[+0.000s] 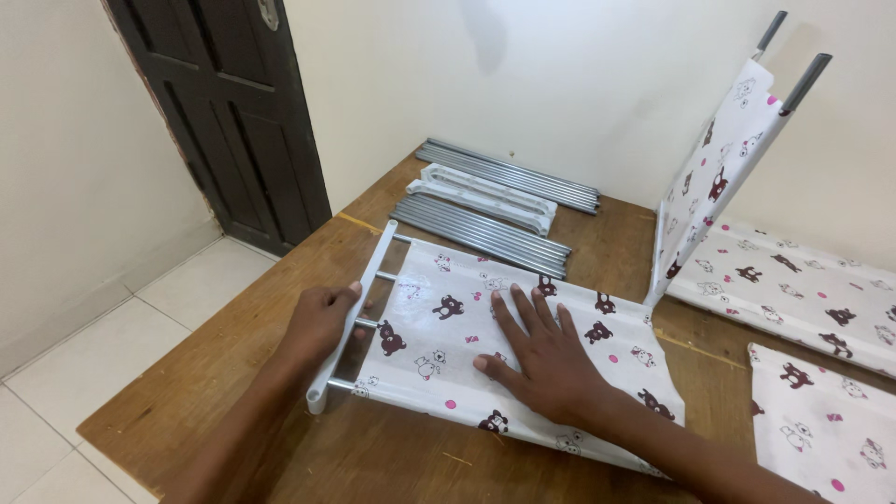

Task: The person assembles a small shelving unit by inserting metal rods into white plastic connectors and attaching patterned fabric panels. They build the frame, attach the fabric to the rods, and place the finished unit on the floor.

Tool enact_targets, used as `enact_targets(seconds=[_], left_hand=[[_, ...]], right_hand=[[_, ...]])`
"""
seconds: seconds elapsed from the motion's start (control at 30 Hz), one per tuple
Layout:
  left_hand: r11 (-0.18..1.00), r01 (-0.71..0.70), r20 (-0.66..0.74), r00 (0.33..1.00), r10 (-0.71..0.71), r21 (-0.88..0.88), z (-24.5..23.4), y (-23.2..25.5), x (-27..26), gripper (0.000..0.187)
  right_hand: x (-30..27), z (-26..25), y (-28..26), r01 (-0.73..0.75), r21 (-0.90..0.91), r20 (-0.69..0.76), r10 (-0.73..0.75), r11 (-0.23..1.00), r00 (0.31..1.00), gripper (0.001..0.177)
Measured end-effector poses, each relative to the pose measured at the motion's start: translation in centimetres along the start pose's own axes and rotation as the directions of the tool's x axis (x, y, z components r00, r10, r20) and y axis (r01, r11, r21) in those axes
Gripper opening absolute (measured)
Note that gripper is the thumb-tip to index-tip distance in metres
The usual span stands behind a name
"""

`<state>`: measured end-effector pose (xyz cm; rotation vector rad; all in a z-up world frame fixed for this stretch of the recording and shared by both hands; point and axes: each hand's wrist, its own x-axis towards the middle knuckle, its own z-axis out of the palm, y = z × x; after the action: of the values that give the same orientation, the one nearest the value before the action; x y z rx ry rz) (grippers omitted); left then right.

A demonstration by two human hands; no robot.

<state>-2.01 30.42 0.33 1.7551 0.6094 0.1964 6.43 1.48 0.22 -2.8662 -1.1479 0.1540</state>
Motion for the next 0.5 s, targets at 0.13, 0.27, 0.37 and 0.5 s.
enact_targets(seconds=[0.13, 0.27, 0.37, 0.5], left_hand=[[0.999, 0.015, -0.051, 0.999, -0.017, -0.028, -0.2, 0.0, -0.5, 0.045], [0.999, 0.036, -0.098, 0.994, -0.037, -0.013, -2.5, -0.3, -1.4, 0.049], [0.997, 0.074, -0.155, 0.985, -0.07, 0.019, -5.1, -0.4, -2.1, 0.05], [0.991, 0.123, -0.199, 0.971, -0.13, -0.044, -8.6, -1.5, -2.4, 0.049]], right_hand=[[1.9, 0.6, -1.8, 0.055, 0.04, -0.089, -0.051, 0.998, 0.995, 0.091], [3.5, 0.6, -4.0, 0.131, 0.039, -0.108, -0.126, 0.991, 0.986, 0.093], [4.8, 0.0, -5.6, 0.164, 0.018, -0.087, -0.162, 0.986, 0.983, 0.093], [6.7, -0.5, -7.6, 0.248, 0.025, -0.116, -0.244, 0.968, 0.963, 0.095]])
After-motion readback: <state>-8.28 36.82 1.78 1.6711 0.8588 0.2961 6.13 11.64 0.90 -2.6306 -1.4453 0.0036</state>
